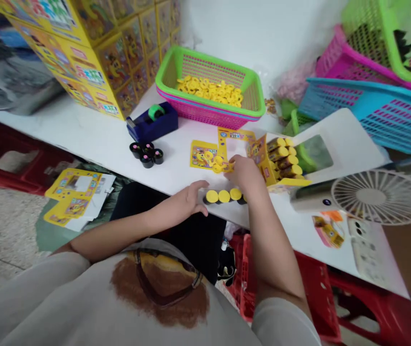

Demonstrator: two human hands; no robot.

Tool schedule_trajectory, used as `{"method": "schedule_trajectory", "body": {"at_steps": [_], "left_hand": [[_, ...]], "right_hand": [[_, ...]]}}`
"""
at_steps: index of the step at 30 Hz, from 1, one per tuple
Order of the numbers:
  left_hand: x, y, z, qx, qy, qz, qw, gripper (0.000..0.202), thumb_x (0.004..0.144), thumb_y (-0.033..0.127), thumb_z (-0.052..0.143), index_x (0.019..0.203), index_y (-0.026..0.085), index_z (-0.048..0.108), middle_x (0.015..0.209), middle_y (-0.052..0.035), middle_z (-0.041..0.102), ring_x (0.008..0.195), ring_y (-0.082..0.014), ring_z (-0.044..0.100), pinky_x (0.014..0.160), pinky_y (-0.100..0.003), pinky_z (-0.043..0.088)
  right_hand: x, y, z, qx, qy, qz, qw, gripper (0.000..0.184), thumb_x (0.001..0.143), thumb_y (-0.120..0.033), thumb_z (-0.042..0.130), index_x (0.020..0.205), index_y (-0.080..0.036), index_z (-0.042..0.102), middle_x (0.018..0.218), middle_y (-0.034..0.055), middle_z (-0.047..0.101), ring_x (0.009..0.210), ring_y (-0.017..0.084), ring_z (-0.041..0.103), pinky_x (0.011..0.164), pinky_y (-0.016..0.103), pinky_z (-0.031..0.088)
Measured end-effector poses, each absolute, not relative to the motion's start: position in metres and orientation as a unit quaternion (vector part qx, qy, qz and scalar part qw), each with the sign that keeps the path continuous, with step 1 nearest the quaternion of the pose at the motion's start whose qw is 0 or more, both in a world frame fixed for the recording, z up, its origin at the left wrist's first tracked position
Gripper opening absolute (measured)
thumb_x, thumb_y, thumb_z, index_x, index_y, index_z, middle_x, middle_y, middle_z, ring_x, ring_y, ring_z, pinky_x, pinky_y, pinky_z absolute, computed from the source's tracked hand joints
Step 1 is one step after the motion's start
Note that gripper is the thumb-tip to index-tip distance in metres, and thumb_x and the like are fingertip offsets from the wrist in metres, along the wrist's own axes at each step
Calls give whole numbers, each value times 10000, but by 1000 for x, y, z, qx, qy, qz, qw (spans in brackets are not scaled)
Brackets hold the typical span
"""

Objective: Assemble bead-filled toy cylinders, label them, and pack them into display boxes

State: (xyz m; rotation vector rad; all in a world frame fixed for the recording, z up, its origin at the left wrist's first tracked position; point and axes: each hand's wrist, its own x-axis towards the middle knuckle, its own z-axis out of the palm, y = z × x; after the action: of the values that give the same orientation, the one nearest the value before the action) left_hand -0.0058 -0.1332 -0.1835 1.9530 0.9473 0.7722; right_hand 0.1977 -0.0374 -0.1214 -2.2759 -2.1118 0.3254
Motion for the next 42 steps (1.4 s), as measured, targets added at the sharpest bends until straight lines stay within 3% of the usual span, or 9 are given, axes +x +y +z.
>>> {"method": "schedule_trajectory", "body": {"at_steps": [4,8,11,13,20,23,29,35,42], "left_hand": [[-59,-137,-193,746,475,386,261,424,941,438,755,1221,196,549,1240,-143,661,1122,-295,669,992,-427,533],[-104,-129,-201,623,700,345,40,576,1004,598,584,1322,119,538,1315,-259,618,1167,-385,617,971,-524,475],[-110,-120,-196,593,753,286,19,705,1031,639,484,1431,58,484,1346,-300,598,1191,-407,604,955,-528,458],[-105,-116,-189,594,760,262,25,682,1046,617,460,1440,62,495,1376,-307,581,1242,-424,581,971,-536,447],[-94,-127,-172,610,751,247,49,439,993,421,643,1316,128,592,1346,-271,586,1255,-431,572,994,-565,432],[-100,-150,-157,673,670,293,111,298,941,368,726,1124,173,595,1353,-222,618,1271,-398,595,1031,-564,441],[-97,-177,-133,718,344,363,485,307,992,383,683,1089,254,422,1283,-123,712,1163,-228,719,970,-393,571],[-85,-177,-147,724,171,442,501,249,1088,350,522,1246,272,346,1307,-134,607,1209,-213,658,958,-380,569],[-73,-187,-145,640,96,454,612,220,1126,426,398,1287,284,348,1256,-85,496,1022,-137,622,882,-300,545]], "right_hand": [[206,-50,-117,-739,-665,82,74,660,702,-108,796,1354,-108,689,1031,155,807,1002,346,764,932,480,611],[199,-86,-112,-656,-686,-20,314,400,789,-117,676,1172,-148,786,1121,149,802,1026,308,771,941,467,632],[169,-125,-115,-573,-702,-28,422,146,904,-216,690,977,-199,815,1049,106,815,950,264,781,845,417,660],[145,-151,-118,-545,-715,40,436,100,930,-237,734,991,-229,813,1041,74,813,940,228,778,859,385,660],[112,-193,-131,-462,-755,150,441,254,897,-38,735,936,-274,822,929,-2,788,827,139,759,778,255,653],[116,-198,-134,-475,-727,172,466,300,864,-10,760,952,-287,836,1000,-2,810,864,147,786,810,260,673],[120,-205,-131,-359,-738,112,561,552,872,45,718,1273,-328,781,1161,13,810,1121,256,783,939,432,706],[126,-214,-121,-294,-809,87,501,575,909,6,716,1440,-211,667,1252,75,788,1234,271,742,990,413,706],[128,-226,-124,-298,-837,19,459,616,930,20,685,1508,-165,584,1299,67,772,1348,267,672,1051,400,682]]}}
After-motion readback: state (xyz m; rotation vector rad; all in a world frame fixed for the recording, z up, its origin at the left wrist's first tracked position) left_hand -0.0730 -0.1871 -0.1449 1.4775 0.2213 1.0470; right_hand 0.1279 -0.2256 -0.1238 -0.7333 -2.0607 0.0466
